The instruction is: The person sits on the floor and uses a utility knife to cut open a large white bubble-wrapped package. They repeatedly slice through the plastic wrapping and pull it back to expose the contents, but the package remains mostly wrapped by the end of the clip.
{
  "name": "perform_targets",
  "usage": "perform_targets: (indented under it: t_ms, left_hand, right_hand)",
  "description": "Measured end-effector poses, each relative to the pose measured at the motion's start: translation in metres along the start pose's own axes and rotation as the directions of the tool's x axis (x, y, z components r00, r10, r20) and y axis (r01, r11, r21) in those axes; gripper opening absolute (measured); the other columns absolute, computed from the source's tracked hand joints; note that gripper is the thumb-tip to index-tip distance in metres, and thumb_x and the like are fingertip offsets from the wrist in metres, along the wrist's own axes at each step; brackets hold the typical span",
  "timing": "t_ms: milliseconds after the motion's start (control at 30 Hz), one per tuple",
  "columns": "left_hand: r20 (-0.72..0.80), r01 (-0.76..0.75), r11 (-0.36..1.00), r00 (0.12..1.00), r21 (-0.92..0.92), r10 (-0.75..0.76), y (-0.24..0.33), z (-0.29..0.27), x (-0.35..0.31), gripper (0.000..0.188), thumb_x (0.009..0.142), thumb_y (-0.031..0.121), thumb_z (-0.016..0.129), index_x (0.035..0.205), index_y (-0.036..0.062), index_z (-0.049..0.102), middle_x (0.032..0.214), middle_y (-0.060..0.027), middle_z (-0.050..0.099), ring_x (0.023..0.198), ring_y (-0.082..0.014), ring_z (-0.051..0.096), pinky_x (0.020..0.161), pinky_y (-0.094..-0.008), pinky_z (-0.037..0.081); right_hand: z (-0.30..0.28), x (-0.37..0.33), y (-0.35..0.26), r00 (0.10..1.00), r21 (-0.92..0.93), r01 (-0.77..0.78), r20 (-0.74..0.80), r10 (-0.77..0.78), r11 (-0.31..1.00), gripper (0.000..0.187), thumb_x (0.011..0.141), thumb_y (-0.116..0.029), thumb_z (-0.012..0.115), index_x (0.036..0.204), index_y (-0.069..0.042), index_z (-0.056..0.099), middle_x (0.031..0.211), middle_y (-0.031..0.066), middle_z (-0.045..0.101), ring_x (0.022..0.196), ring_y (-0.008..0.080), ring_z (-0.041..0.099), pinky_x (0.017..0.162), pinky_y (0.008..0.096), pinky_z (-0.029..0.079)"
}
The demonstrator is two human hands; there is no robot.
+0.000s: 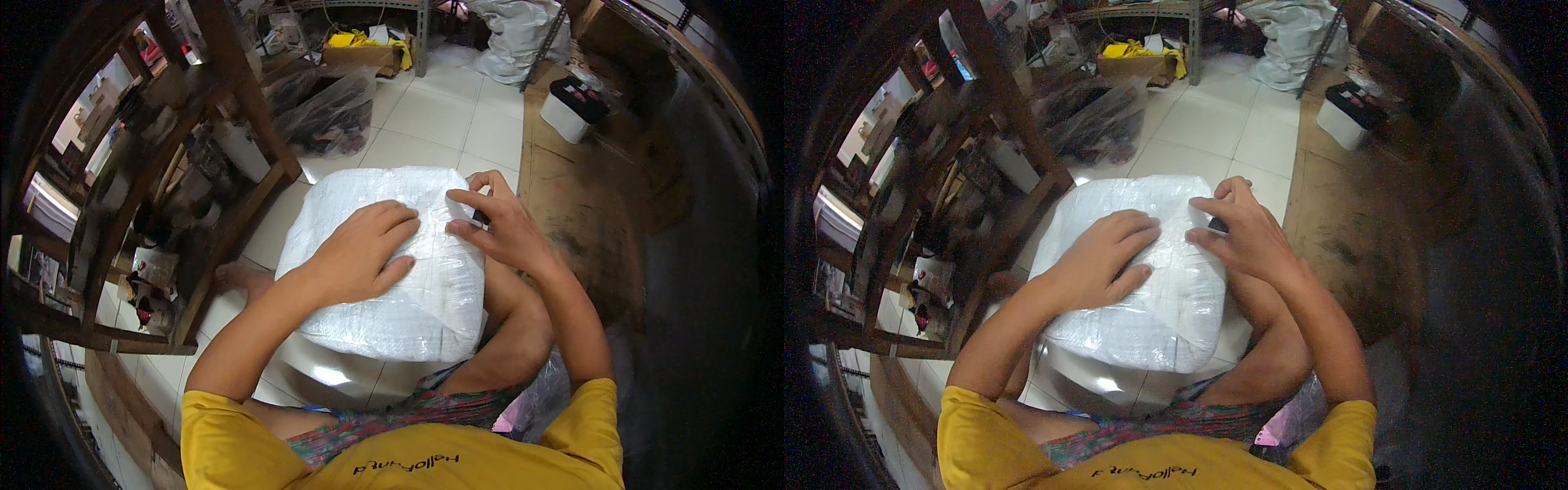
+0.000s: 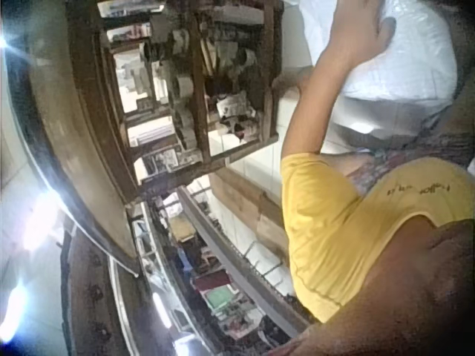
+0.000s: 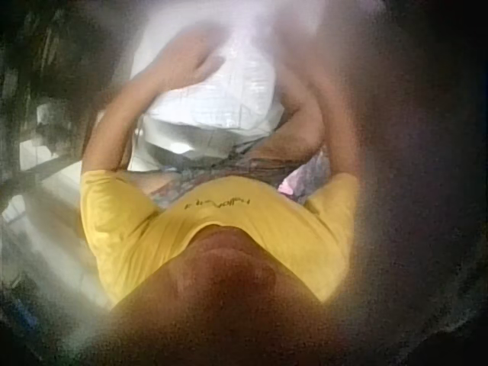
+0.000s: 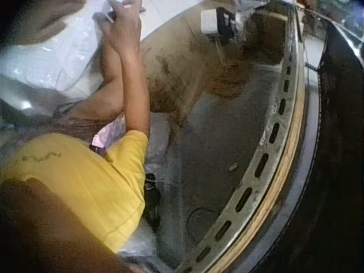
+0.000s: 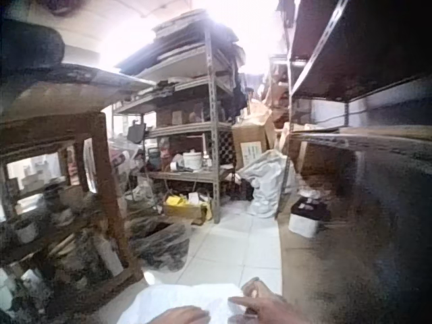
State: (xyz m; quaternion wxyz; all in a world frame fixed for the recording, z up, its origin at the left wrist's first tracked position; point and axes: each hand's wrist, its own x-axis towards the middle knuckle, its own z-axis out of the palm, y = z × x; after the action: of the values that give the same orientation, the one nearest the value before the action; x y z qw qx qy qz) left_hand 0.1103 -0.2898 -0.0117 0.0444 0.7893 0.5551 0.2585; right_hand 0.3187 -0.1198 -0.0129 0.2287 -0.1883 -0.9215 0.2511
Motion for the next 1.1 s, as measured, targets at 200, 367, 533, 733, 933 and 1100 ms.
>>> perform_targets:
  t_ms: [200, 367, 533, 733, 933, 1100]
  left_hand:
    - [0.031, 0.064, 0.992, 0.997, 0.113, -0.067, 0.007, -0.021, -0.029, 0.038, 0.088, 0.023, 0.065, 0.119, 0.0016, 0.061, 0.126, -0.0153, 0.058, 0.119, -0.0328, 0.053, 0.104, -0.0443, 0.039]
    - [0.011, 0.094, 0.988, 0.995, 0.126, -0.096, -0.001, -0.029, -0.042, 0.038, 0.086, 0.025, 0.067, 0.117, 0.0039, 0.062, 0.124, -0.0129, 0.059, 0.117, -0.0315, 0.052, 0.102, -0.0440, 0.039]
    - [0.031, 0.146, 0.982, 0.988, 0.123, -0.151, 0.000, -0.028, -0.045, 0.050, 0.085, 0.034, 0.067, 0.124, 0.0025, 0.060, 0.133, -0.0154, 0.056, 0.128, -0.0338, 0.047, 0.112, -0.0467, 0.034]
    - [-0.017, 0.190, 0.966, 0.982, 0.174, -0.190, -0.003, -0.021, -0.058, 0.067, 0.088, 0.044, 0.065, 0.136, -0.0011, 0.053, 0.146, -0.0194, 0.048, 0.140, -0.0376, 0.039, 0.121, -0.0501, 0.023]
    - [-0.057, 0.223, 0.962, 0.975, 0.159, -0.217, -0.003, -0.022, -0.065, 0.070, 0.088, 0.047, 0.066, 0.136, -0.0019, 0.052, 0.145, -0.0204, 0.048, 0.139, -0.0373, 0.040, 0.119, -0.0504, 0.027]
    - [-0.094, 0.206, 0.965, 0.977, 0.163, -0.193, -0.002, -0.019, -0.069, 0.065, 0.089, 0.046, 0.066, 0.135, 0.0025, 0.055, 0.143, -0.0200, 0.050, 0.139, -0.0368, 0.040, 0.119, -0.0503, 0.028]
  right_hand:
    - [0.006, 0.019, -0.019, 0.978, -0.193, 0.169, 0.154, -0.140, 0.967, 0.035, 0.085, -0.025, 0.080, 0.113, -0.006, 0.072, 0.116, 0.0116, 0.062, 0.077, 0.0264, 0.071, 0.072, 0.0369, 0.056]
    - [0.017, 0.016, -0.027, 0.950, -0.126, 0.269, 0.196, -0.242, 0.955, 0.036, 0.081, -0.027, 0.083, 0.107, -0.005, 0.072, 0.111, 0.0126, 0.065, 0.083, 0.0294, 0.070, 0.075, 0.0385, 0.056]
    - [0.023, 0.005, -0.057, 0.914, -0.039, 0.295, 0.301, -0.270, 0.955, 0.047, 0.079, -0.040, 0.081, 0.108, -0.005, 0.069, 0.109, 0.0143, 0.063, 0.102, 0.0345, 0.058, 0.088, 0.0438, 0.051]
    - [0.027, 0.014, -0.067, 0.928, -0.144, 0.208, 0.340, -0.149, 0.967, 0.055, 0.077, -0.045, 0.082, 0.112, -0.004, 0.066, 0.109, 0.0142, 0.063, 0.104, 0.0335, 0.057, 0.089, 0.0431, 0.051]
    - [0.022, 0.032, -0.082, 0.882, -0.219, 0.163, 0.470, -0.043, 0.962, 0.053, 0.078, -0.044, 0.082, 0.105, -0.002, 0.065, 0.102, 0.0170, 0.068, 0.102, 0.0368, 0.063, 0.087, 0.0448, 0.053]
    - [0.010, 0.048, -0.096, 0.808, -0.220, 0.077, 0.585, 0.068, 0.972, 0.052, 0.079, -0.044, 0.082, 0.103, 0.000, 0.065, 0.103, 0.0214, 0.071, 0.097, 0.0399, 0.069, 0.084, 0.0470, 0.054]
